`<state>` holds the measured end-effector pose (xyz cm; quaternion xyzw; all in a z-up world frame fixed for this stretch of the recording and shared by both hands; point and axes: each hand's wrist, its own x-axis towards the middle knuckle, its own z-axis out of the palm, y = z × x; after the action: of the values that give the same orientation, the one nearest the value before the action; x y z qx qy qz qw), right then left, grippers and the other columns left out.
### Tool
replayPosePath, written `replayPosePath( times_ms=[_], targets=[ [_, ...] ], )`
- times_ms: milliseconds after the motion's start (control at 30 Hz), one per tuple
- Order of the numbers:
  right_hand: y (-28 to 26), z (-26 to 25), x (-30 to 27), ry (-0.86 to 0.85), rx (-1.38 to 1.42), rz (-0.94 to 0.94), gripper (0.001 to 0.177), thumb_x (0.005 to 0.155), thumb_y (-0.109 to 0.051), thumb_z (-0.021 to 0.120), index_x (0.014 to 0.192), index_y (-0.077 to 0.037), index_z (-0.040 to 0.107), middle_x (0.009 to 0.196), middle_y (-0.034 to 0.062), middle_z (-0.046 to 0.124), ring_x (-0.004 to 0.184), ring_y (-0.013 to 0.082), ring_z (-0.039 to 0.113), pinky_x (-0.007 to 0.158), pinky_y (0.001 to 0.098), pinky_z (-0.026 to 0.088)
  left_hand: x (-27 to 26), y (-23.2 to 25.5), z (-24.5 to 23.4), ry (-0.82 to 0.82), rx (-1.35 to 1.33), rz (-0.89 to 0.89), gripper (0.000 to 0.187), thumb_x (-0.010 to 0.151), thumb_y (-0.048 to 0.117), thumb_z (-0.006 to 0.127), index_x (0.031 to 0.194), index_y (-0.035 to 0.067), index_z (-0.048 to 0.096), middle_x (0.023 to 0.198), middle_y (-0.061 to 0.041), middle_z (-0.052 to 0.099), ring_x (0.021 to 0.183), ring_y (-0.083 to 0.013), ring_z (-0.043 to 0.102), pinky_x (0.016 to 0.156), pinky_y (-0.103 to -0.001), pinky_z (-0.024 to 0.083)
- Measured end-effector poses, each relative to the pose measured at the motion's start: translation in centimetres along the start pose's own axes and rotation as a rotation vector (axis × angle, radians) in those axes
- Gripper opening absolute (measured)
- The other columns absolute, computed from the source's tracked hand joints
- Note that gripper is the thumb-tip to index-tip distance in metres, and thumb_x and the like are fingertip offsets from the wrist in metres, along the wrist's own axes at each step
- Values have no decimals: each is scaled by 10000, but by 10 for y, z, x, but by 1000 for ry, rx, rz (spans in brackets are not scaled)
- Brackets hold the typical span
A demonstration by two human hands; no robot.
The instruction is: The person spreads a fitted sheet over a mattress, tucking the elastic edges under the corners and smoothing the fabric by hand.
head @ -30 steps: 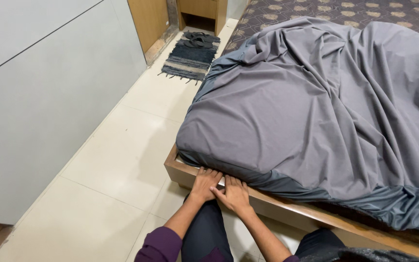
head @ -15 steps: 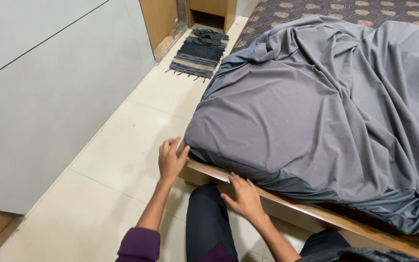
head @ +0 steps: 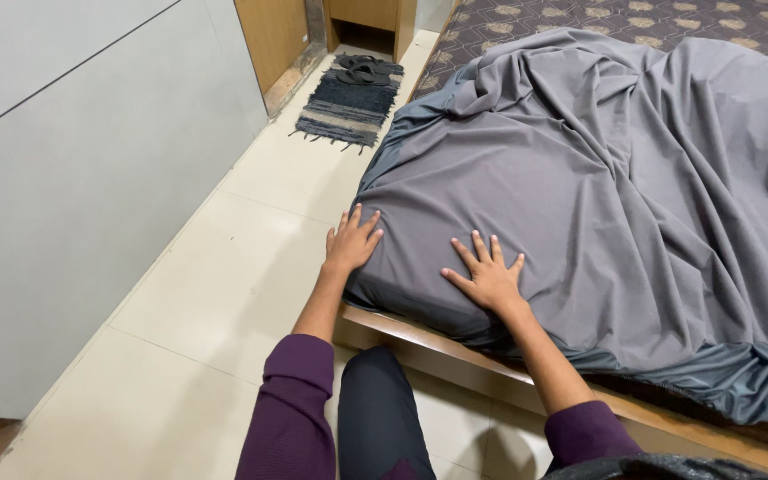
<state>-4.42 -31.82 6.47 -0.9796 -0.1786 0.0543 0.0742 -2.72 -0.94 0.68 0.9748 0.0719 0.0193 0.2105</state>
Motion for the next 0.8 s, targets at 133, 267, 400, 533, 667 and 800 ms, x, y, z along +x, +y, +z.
replayPosePath(
  times_ms=[133,267,400,533,667,800],
  targets=[
    [5,10,2,37,17,-2,817,866,-776,460,1581,-406,324,1707,64,160,1571,363,99,1096,819,36,11,-5,-4,-72,42,0,597,963,598,485,1535,436,426,1694,-72,222,1544,-356,229,1177,-646,251],
    [5,8,2,57,13,-12,807,861,-765,477,1568,-398,348,1700,68,180,1560,366,122,1087,820,49,29,0,2,28,97,38,623,962,580,528,1548,387,442,1681,-129,269,1555,-350,274,1180,-653,263],
    [4,6,1,84,2,-24,796,861,-759,491,1558,-392,374,1689,73,205,1549,369,149,1078,824,67,47,14,-4,-36,-6,2,695,926,620,529,1568,405,373,1680,-181,184,1510,-373,290,1140,-605,322],
    [3,6,1,96,7,-30,795,858,-750,501,1554,-382,388,1686,73,225,1550,366,164,1076,824,86,66,3,3,-87,-114,-18,667,920,624,534,1547,429,416,1678,-193,210,1468,-378,380,1139,-492,392],
    [5,8,1,124,9,-50,791,856,-746,509,1547,-376,402,1682,80,234,1545,373,170,1070,825,90,76,-33,21,199,-820,-23,535,984,440,633,1439,161,595,1483,-205,545,1368,-318,537,1122,-400,433],
    [4,7,1,119,11,-42,789,851,-752,508,1541,-385,407,1679,77,229,1543,378,160,1065,831,80,-6,-86,44,477,-1254,-355,377,1096,311,577,1168,-41,693,937,-156,665,838,-194,596,773,-359,487]
  ],
)
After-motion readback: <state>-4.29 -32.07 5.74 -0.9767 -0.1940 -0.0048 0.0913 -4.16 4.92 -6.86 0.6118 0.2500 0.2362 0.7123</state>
